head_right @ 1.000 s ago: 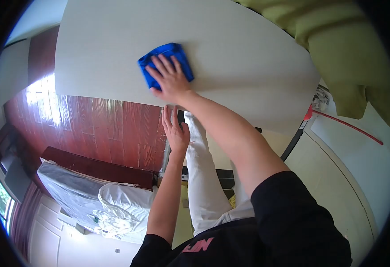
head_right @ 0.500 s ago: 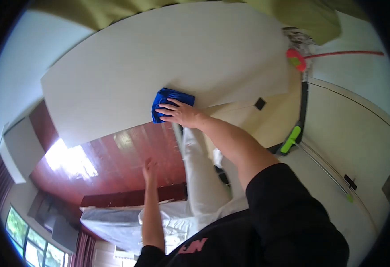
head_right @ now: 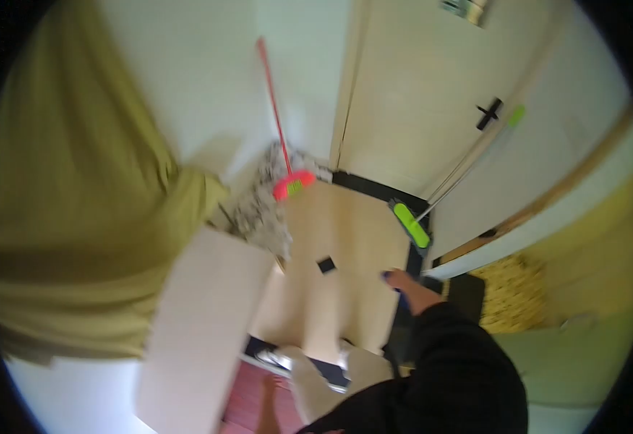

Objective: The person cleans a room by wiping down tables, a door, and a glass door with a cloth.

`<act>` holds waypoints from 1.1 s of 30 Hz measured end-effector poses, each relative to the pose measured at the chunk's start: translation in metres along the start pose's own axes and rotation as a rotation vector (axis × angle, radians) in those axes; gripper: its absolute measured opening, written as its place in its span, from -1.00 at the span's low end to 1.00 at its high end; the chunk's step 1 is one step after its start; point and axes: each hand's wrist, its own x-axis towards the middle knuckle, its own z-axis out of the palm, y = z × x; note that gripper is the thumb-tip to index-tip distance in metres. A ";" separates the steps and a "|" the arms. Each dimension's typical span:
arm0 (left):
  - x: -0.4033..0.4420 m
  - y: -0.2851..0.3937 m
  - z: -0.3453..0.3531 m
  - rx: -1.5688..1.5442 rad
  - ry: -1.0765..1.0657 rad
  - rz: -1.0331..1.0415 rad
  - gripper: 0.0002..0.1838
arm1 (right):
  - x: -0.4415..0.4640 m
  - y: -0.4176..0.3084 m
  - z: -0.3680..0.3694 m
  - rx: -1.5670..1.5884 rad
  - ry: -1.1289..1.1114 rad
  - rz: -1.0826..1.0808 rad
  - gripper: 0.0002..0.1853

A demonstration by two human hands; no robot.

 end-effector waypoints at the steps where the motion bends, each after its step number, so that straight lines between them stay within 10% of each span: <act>1: 0.023 0.032 0.020 0.797 0.027 0.244 -0.68 | -0.022 0.068 0.016 0.087 0.082 -0.010 -0.77; 4: 0.069 0.108 0.079 -0.218 -0.034 -0.267 -0.78 | -0.128 0.215 0.106 0.649 0.605 -0.034 -0.85; 9: 0.067 0.187 0.233 0.505 -0.094 0.099 -0.69 | -0.255 0.191 0.232 1.237 0.729 0.193 -0.84; 15: 0.060 0.103 0.289 0.829 -0.575 -0.085 -0.62 | -0.267 0.104 0.275 2.016 0.740 0.477 -0.81; 22: 0.119 0.134 0.313 1.128 -1.060 0.052 -0.65 | -0.215 0.029 0.083 2.812 0.769 0.684 -0.76; 25: 0.175 0.181 0.292 1.068 -0.846 -0.307 -0.72 | -0.155 0.012 -0.028 2.750 0.741 0.548 -0.78; 27: 0.223 0.218 0.266 1.190 -1.054 -0.007 -0.70 | -0.113 0.004 -0.081 2.823 0.714 0.426 -0.76; 31: 0.295 0.279 0.206 0.417 -0.754 -0.583 -0.69 | -0.079 -0.035 -0.174 2.807 0.728 0.248 -0.69; 33: 0.299 0.289 0.188 0.857 -0.489 -0.214 -0.68 | -0.066 -0.032 -0.171 2.818 0.733 0.110 -0.67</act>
